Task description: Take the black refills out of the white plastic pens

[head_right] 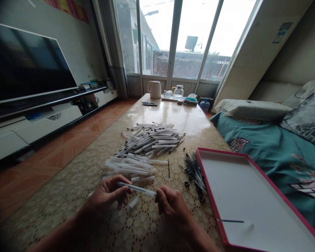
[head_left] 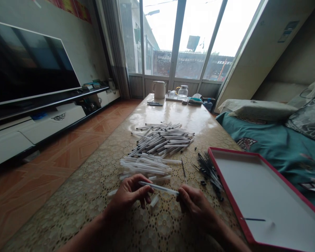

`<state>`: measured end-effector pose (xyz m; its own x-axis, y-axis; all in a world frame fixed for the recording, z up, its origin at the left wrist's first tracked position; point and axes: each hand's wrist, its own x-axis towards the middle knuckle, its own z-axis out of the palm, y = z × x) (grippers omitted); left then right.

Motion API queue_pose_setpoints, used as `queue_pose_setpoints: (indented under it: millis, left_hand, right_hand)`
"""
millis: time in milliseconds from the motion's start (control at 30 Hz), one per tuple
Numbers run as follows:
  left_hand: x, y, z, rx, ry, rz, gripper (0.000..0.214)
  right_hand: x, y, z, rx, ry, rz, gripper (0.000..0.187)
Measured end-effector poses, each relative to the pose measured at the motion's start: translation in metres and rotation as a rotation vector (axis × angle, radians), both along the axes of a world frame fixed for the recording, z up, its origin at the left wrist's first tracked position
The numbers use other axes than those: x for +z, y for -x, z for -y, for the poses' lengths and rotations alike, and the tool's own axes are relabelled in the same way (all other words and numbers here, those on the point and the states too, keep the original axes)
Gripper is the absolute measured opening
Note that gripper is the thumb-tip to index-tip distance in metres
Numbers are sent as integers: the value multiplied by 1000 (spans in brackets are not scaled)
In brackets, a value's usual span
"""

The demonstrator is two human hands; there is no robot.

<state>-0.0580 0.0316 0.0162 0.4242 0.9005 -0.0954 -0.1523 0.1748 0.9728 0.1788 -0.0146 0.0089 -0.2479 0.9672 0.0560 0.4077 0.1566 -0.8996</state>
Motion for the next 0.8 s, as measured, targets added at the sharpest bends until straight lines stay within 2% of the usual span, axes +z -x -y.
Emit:
queue_pose_setpoints:
  millis: [267, 400, 600, 700, 800]
  left_hand:
    - [-7, -1, 4, -22, -5, -128, 26]
    - [-5, -2, 5, -29, 1, -186, 30]
    - [-7, 0, 4, -32, -18, -206, 30]
    - [-9, 1, 3, -37, -28, -174, 29]
    - [-8, 2, 4, -47, -24, -168, 29]
  right_hand:
    - [-5, 2, -3, -85, 60, -72, 49]
    - [-6, 1, -2, -106, 40, -92, 43]
    - [-3, 2, -3, -139, 141, -263, 34]
    - [-2, 2, -4, -145, 63, -168, 34]
    - [-2, 0, -4, -127, -58, 16, 45]
